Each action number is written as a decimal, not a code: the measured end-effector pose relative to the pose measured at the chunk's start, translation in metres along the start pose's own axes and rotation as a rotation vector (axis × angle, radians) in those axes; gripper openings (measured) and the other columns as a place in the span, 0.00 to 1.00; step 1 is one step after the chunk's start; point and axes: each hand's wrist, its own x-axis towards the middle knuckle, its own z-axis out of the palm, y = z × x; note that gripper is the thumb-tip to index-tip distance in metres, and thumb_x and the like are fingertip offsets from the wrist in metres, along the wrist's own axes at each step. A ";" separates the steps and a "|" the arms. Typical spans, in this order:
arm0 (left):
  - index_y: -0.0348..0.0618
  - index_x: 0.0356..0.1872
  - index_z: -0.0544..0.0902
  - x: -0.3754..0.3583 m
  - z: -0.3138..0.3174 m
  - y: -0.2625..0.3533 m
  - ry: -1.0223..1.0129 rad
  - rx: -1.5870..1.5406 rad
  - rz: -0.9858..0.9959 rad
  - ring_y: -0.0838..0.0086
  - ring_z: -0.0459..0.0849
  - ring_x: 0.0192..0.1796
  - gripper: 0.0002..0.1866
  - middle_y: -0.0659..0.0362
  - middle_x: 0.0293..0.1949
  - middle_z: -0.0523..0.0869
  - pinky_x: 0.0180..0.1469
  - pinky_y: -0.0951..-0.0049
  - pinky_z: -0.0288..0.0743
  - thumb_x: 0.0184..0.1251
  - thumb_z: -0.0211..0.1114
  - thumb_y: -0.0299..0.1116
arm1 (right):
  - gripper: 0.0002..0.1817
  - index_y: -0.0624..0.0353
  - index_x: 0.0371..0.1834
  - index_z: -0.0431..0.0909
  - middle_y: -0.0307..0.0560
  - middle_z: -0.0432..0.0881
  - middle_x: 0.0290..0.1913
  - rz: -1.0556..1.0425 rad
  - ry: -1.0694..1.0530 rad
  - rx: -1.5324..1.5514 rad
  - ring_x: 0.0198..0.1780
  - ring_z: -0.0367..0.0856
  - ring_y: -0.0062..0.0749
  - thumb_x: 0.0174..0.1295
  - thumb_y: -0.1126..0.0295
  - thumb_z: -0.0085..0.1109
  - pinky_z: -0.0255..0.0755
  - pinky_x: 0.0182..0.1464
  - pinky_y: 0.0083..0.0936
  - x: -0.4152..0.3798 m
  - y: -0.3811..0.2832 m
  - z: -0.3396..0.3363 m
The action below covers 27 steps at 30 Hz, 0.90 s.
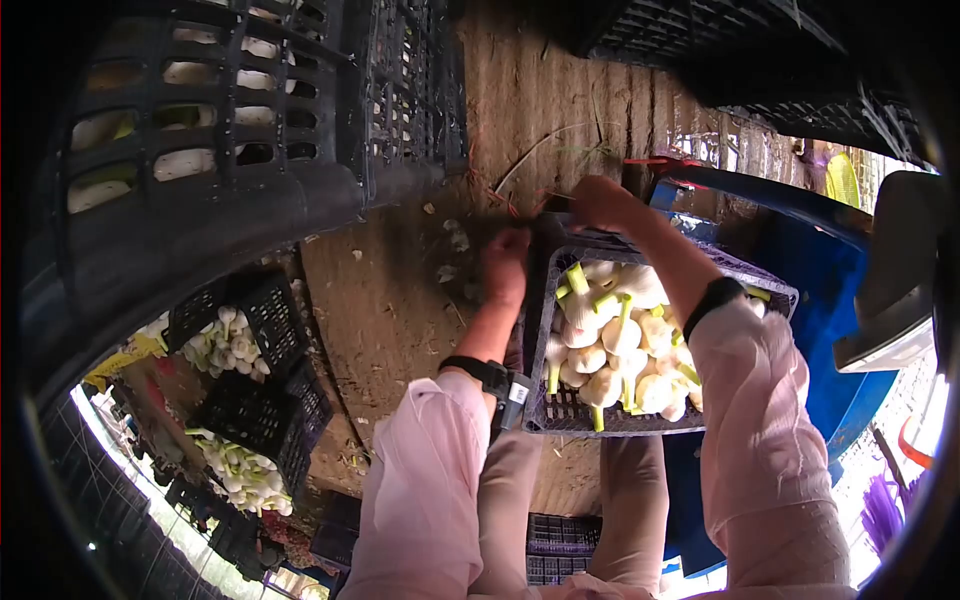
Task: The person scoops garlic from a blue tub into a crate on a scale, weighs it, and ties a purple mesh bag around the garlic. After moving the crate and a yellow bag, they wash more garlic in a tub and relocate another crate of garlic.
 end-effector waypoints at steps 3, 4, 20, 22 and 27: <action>0.38 0.29 0.76 -0.035 -0.004 0.043 0.238 0.266 0.271 0.83 0.68 0.24 0.05 0.65 0.20 0.73 0.28 0.82 0.65 0.59 0.57 0.29 | 0.09 0.58 0.25 0.75 0.46 0.77 0.26 -0.013 0.402 0.037 0.30 0.77 0.44 0.45 0.65 0.56 0.71 0.30 0.35 -0.050 -0.045 -0.034; 0.38 0.29 0.76 -0.048 -0.007 0.055 0.259 0.267 0.346 0.82 0.69 0.24 0.05 0.63 0.20 0.74 0.29 0.82 0.66 0.58 0.57 0.29 | 0.07 0.56 0.26 0.74 0.45 0.75 0.25 -0.136 0.567 -0.046 0.29 0.77 0.42 0.45 0.67 0.56 0.71 0.29 0.34 -0.066 -0.048 -0.039; 0.37 0.49 0.71 -0.234 0.122 0.211 -0.584 0.942 0.791 0.55 0.69 0.53 0.26 0.47 0.51 0.69 0.54 0.62 0.63 0.44 0.66 0.31 | 0.16 0.63 0.41 0.73 0.48 0.79 0.28 0.705 1.100 -0.069 0.28 0.79 0.41 0.45 0.80 0.53 0.72 0.28 0.28 -0.425 0.054 -0.011; 0.38 0.45 0.74 -0.213 0.191 0.164 -0.838 0.697 0.696 0.57 0.74 0.47 0.17 0.48 0.43 0.77 0.48 0.64 0.68 0.51 0.60 0.28 | 0.08 0.58 0.36 0.74 0.51 0.78 0.28 0.939 0.939 0.122 0.31 0.78 0.45 0.52 0.74 0.52 0.71 0.31 0.33 -0.414 0.106 0.022; 0.34 0.53 0.67 -0.112 0.341 0.058 -0.766 1.068 0.685 0.55 0.69 0.55 0.26 0.44 0.53 0.71 0.59 0.65 0.60 0.57 0.52 0.41 | 0.15 0.63 0.25 0.73 0.53 0.76 0.27 0.644 0.831 1.112 0.33 0.74 0.37 0.58 0.62 0.43 0.68 0.30 0.34 -0.321 0.237 0.114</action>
